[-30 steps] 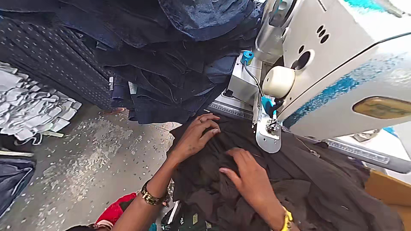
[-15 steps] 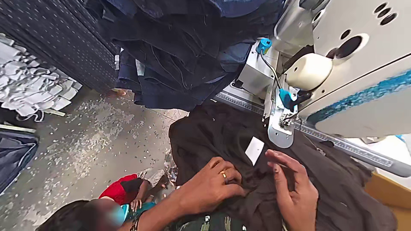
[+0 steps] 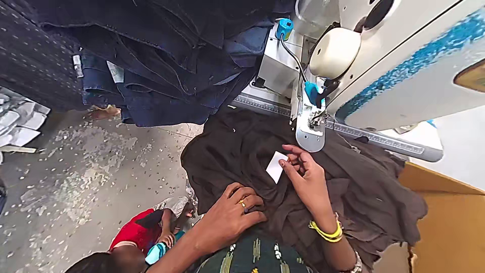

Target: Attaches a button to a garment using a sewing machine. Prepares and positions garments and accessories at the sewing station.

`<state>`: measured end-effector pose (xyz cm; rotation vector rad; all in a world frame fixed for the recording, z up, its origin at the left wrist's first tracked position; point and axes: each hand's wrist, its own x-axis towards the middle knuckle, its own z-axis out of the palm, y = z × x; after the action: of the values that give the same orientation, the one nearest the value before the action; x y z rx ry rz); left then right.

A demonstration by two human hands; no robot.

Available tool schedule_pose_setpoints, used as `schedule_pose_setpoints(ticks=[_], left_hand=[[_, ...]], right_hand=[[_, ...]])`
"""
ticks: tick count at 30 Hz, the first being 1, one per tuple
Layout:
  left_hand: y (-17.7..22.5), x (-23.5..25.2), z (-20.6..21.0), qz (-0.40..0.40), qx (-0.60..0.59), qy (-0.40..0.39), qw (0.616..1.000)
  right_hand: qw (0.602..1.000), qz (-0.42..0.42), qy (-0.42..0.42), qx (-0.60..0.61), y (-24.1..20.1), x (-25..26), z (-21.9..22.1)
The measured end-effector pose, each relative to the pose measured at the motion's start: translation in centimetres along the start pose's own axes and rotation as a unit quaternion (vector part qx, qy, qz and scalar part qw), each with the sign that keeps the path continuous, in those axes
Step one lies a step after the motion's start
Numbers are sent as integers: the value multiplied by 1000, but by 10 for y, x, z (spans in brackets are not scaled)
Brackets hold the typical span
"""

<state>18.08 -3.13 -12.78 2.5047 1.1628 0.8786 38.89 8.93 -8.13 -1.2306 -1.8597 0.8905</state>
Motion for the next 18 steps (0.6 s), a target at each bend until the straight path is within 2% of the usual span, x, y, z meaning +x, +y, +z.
schedule_pose_setpoints(ticks=[2,4,6,8,12,14,18], left_hand=[[4,2,-3,-31,-35,36,998],[12,12,-7,-81,-63,114,988],[18,34,-8,-117,-59,192,973],[18,59,-4,-140,-30,223,964],[5,93,-5,-121,-53,203,970],[1,102,-13,-99,-88,169,977],[-8,117,-25,-86,-162,84,979]], right_hand=[[998,11,-16,54,-6,0,-4],[993,6,-45,113,-15,-4,-12],[986,-25,-60,155,-26,-11,-18],[982,-64,-44,173,-37,-16,-25],[987,-102,5,123,-40,-19,-52],[993,-107,16,53,-30,-19,-63],[985,-136,99,-24,-13,-7,-65]])
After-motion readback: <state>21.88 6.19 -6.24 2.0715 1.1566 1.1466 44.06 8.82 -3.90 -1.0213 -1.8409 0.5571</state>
